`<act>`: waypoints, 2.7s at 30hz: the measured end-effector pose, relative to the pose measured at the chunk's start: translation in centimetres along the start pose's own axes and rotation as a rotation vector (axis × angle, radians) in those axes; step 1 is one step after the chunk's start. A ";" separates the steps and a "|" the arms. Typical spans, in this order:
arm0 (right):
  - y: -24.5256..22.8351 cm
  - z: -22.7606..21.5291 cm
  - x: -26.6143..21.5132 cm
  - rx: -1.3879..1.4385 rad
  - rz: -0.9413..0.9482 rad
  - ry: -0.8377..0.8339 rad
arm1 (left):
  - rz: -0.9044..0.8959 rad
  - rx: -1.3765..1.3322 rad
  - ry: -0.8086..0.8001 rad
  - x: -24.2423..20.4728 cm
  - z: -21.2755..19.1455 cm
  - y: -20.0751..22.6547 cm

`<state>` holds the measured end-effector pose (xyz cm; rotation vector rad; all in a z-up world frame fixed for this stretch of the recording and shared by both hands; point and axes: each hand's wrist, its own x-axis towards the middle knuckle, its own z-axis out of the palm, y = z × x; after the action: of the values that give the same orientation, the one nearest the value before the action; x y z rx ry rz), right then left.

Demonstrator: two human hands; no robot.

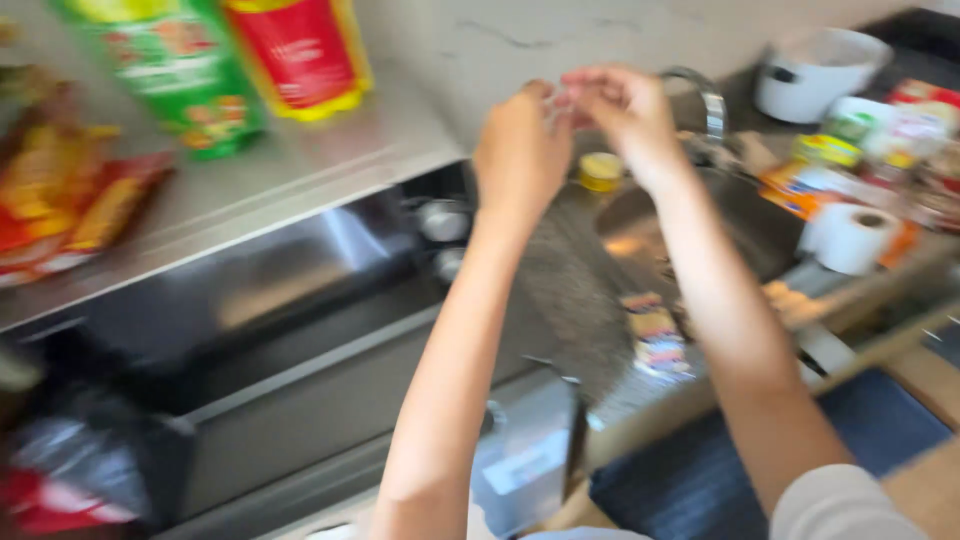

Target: Organizing various food and beverage supplies on top of a microwave and then wiping down the sink and counter area with a cloth.

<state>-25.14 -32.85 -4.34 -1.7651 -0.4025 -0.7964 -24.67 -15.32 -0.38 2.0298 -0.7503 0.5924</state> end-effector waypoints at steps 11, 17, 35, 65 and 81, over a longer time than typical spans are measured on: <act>2.2 -22.7 -21.1 -0.046 0.264 0.311 | -0.181 -0.376 -0.119 -12.8 17.2 11.0; 4.8 -30.8 -29.5 0.019 0.442 0.454 | -0.306 -0.499 -0.204 -18.2 29.1 13.7; 26.4 -49.9 -31.5 -0.520 0.556 0.618 | -0.295 -0.489 -0.267 -15.6 57.3 8.1; 47.2 -75.1 -13.8 -0.202 0.224 0.813 | -0.400 -0.519 -0.182 -2.6 74.5 20.6; 28.2 -73.5 -9.6 0.343 0.243 0.277 | -0.372 -0.931 -0.137 1.2 74.7 27.2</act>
<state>-37.60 -109.95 -18.35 -1.3316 -0.1252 -0.7355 -33.35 -91.23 -22.32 1.2792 -0.5487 -0.1237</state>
